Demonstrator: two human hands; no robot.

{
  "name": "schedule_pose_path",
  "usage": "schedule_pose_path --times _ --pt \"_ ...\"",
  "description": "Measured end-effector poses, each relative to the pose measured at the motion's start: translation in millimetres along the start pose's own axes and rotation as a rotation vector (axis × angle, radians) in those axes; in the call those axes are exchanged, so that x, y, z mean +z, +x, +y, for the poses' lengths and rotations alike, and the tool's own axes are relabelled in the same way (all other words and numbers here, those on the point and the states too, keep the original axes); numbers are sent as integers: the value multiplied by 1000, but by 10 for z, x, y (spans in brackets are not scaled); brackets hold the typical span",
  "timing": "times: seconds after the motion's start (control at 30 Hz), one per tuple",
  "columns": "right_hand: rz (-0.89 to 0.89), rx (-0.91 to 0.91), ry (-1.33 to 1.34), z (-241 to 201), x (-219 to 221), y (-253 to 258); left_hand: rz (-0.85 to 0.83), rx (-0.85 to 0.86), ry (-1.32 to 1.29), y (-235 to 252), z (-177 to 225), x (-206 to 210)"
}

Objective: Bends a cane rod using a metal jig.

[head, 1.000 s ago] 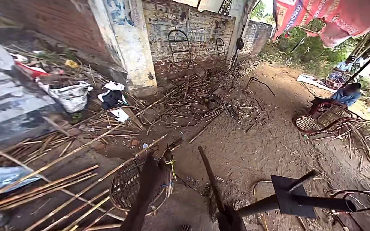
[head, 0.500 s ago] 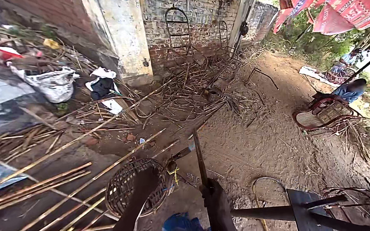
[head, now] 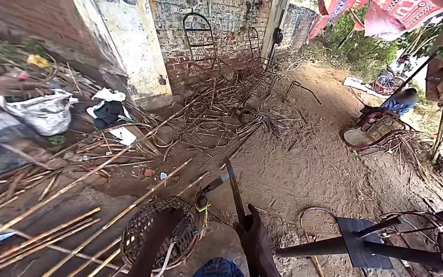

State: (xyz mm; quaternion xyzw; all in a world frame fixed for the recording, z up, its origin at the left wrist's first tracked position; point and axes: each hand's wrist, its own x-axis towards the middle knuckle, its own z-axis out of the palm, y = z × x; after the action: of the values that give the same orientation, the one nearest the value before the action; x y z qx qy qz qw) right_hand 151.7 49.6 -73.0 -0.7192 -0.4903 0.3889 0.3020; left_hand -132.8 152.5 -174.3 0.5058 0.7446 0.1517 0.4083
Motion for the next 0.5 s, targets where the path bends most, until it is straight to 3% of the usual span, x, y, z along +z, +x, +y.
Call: schedule_pose_path --times 0.17,0.27,0.4,0.47,0.5 --pt "44 -63 57 317 -349 -647 -16 124 -164 141 -161 22" --pt "95 -72 126 598 -702 -1256 32 216 -108 161 -263 50" --pt "309 -108 180 926 -1153 -1993 214 183 192 -191 47 111" --pt "461 -114 192 1026 -1390 -2347 379 210 180 -690 457 395" --pt "535 -115 199 1076 -1504 -2507 384 301 115 -950 679 611"
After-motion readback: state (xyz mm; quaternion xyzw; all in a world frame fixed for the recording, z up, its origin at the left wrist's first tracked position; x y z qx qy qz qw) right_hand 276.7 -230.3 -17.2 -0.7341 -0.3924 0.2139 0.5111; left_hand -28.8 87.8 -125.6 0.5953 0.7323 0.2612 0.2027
